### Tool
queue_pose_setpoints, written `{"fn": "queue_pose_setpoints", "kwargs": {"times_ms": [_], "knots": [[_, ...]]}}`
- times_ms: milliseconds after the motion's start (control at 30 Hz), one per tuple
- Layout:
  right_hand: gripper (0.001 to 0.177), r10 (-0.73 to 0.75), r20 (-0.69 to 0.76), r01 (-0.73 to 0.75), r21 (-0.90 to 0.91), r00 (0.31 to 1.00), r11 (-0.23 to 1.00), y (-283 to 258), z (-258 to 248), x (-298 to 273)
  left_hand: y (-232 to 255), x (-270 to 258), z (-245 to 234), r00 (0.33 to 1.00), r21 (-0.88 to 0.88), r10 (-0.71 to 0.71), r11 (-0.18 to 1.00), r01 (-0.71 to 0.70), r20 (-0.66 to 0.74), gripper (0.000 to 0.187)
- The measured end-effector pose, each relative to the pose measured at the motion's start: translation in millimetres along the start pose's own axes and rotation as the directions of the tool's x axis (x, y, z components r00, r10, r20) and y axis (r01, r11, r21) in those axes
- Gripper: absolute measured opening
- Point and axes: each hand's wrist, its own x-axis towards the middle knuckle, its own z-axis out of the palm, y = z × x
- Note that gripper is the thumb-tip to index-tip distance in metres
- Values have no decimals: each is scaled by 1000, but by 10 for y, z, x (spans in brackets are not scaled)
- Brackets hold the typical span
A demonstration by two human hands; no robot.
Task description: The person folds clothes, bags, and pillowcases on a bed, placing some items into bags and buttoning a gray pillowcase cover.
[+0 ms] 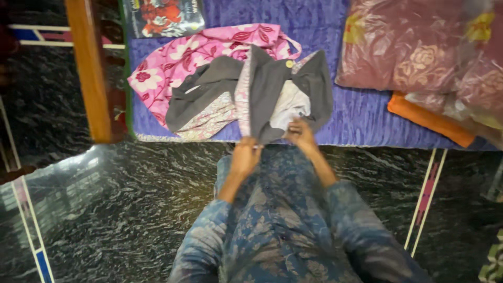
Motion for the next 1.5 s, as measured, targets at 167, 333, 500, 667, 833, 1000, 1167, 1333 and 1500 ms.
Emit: {"fn": "queue_pose_setpoints", "kwargs": {"times_ms": [167, 333, 500, 667, 833, 1000, 1167, 1333, 1500], "knots": [[56, -57, 212, 82, -110, 976, 991, -320, 626, 22, -9, 156, 41, 948, -376, 301, 871, -317, -101, 13], [14, 701, 34, -645, 426, 712, 635, -41, 467, 114, -1106, 389, -253, 911, -329, -362, 900, 287, -196, 40], [15, 693, -37, -370, 824, 720, 429, -300, -626, 22, -2291, 418, -621, 919, 271, -241, 904, 329, -312, 91], [8, 680, -268, -119, 877, 682, 465, -545, -1133, -202, -2565, 699, -570, 936, 481, -301, 803, 353, -184, 112], [44, 621, -168, -519, 409, 766, 750, -911, -1346, -212, -2104, 736, -459, 933, 286, -248, 903, 321, -262, 57], [96, 674, 230, -593, -335, 702, 732, -1602, -928, 403, -381, 389, -736, 995, -222, 30, 975, -9, 92, 32], [102, 350, 350, -241, -319, 869, 917, -1615, -675, 706, 1010, -174, -1199, 789, -455, 462, 850, -265, 404, 55], [63, 188, 345, -62, -344, 920, 937, -1325, -983, 570, 960, -243, -1462, 838, -406, 465, 851, -334, 286, 53], [50, 312, 190, -140, -604, 931, 785, -1439, -1686, 394, 552, -213, -1424, 965, -289, 76, 957, 0, 252, 49]]}}
